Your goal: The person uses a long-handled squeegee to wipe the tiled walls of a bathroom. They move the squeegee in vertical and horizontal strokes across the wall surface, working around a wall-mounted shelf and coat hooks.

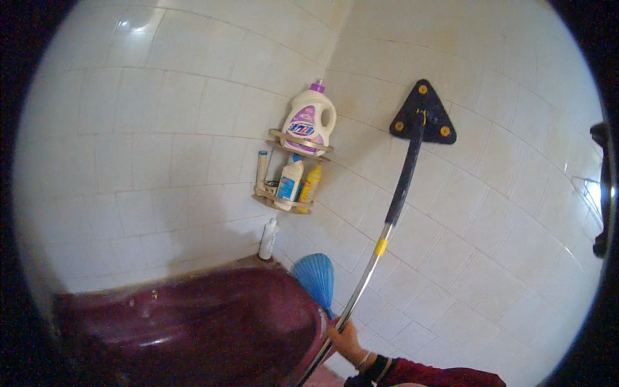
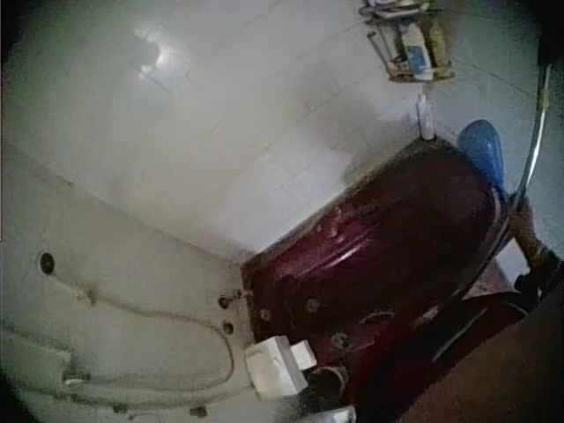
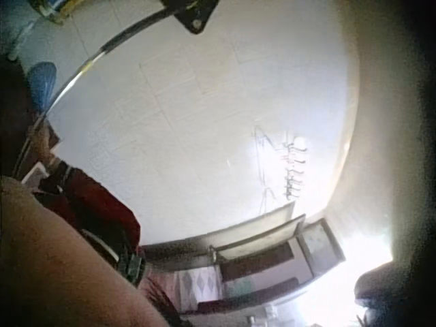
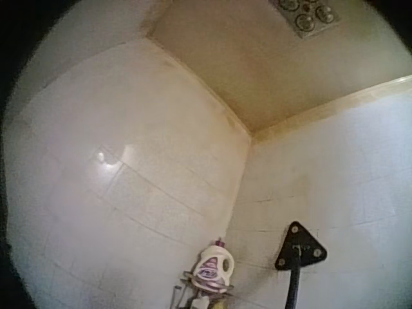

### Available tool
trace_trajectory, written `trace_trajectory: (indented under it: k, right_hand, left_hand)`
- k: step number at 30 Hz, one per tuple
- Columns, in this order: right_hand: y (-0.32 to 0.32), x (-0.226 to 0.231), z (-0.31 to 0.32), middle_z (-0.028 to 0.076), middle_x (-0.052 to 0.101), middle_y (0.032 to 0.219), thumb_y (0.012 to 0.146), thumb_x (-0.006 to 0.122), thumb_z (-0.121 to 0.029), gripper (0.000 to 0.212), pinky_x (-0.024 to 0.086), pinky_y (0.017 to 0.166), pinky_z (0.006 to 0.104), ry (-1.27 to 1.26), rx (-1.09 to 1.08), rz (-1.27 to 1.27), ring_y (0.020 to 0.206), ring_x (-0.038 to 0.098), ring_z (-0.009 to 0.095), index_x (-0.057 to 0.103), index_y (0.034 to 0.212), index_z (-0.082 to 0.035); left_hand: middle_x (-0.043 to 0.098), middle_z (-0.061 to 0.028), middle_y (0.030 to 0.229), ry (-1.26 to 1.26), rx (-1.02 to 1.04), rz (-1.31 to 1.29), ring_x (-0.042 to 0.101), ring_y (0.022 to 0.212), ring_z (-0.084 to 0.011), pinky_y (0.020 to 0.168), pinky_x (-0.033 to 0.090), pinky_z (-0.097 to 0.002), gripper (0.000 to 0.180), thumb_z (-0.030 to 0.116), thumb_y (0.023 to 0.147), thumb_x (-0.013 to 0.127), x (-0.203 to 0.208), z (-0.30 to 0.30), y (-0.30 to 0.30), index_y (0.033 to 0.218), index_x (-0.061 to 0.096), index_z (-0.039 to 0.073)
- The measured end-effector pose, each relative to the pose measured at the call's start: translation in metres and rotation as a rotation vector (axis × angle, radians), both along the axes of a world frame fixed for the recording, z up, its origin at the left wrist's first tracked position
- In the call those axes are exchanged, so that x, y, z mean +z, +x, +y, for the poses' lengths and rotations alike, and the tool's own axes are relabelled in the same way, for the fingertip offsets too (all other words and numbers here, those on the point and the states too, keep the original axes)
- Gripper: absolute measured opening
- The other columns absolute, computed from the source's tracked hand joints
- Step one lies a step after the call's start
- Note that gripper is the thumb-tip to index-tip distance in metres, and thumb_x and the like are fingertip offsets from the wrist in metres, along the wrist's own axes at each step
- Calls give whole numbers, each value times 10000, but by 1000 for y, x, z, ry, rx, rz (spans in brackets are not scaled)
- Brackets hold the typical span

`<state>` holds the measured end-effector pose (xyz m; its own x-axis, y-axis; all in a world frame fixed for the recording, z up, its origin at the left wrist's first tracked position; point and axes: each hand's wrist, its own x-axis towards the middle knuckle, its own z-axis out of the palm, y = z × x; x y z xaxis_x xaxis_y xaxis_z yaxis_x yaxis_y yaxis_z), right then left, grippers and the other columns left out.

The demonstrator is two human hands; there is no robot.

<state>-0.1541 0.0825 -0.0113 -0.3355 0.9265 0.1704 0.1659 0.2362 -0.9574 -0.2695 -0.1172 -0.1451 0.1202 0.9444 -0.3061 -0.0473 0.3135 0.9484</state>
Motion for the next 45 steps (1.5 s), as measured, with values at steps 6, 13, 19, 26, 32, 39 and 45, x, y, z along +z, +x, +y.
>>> trace_trajectory:
  k: [6,13,19,26,32,39,45]
  right_hand:
    - [-9,48,31,87,541,689,750,574,-165,250,461,536,334,15,-57,-94,600,537,185,456,922,-27]
    - [-70,326,195,107,563,617,742,569,-226,252,442,481,349,837,-258,-156,531,556,213,487,831,-5]
    - [-90,488,210,157,556,582,714,519,-128,210,460,442,365,903,-271,-164,486,578,260,472,776,68]
    - [-41,344,160,79,496,550,744,526,-100,154,416,374,321,756,-172,24,437,513,185,426,796,5]
    - [27,76,40,69,494,647,788,475,-45,233,464,438,303,315,10,12,537,530,165,360,989,-62]
    - [37,-30,-68,63,497,675,801,514,-67,222,452,507,299,210,-79,-67,570,520,148,382,972,-13]
    - [34,158,56,36,484,595,815,502,-99,175,436,393,283,483,-54,157,462,504,138,392,938,-40]
  left_hand:
    - [576,-73,711,29,26,22,531,642,-167,581,419,-312,355,317,654,677,-3,7,-3,873,583,53]
    - [530,-18,598,221,-8,105,493,534,-117,485,375,-286,277,333,682,662,103,170,16,768,594,79]
    - [557,-24,534,490,-169,34,510,470,-126,468,404,-272,200,231,629,655,211,252,23,564,573,60]
    - [576,-56,587,358,-297,225,548,532,-177,533,450,-320,226,251,625,657,109,190,-3,709,589,53]
    - [569,-48,604,147,-243,64,537,553,-169,546,443,-317,213,251,643,657,24,56,-15,710,588,61]
    - [560,-39,623,35,-231,62,524,576,-160,561,435,-314,200,252,663,657,-3,-24,-25,711,587,71]
    - [552,-31,639,200,-300,106,514,596,-152,574,428,-310,190,253,680,657,27,57,13,711,585,79]
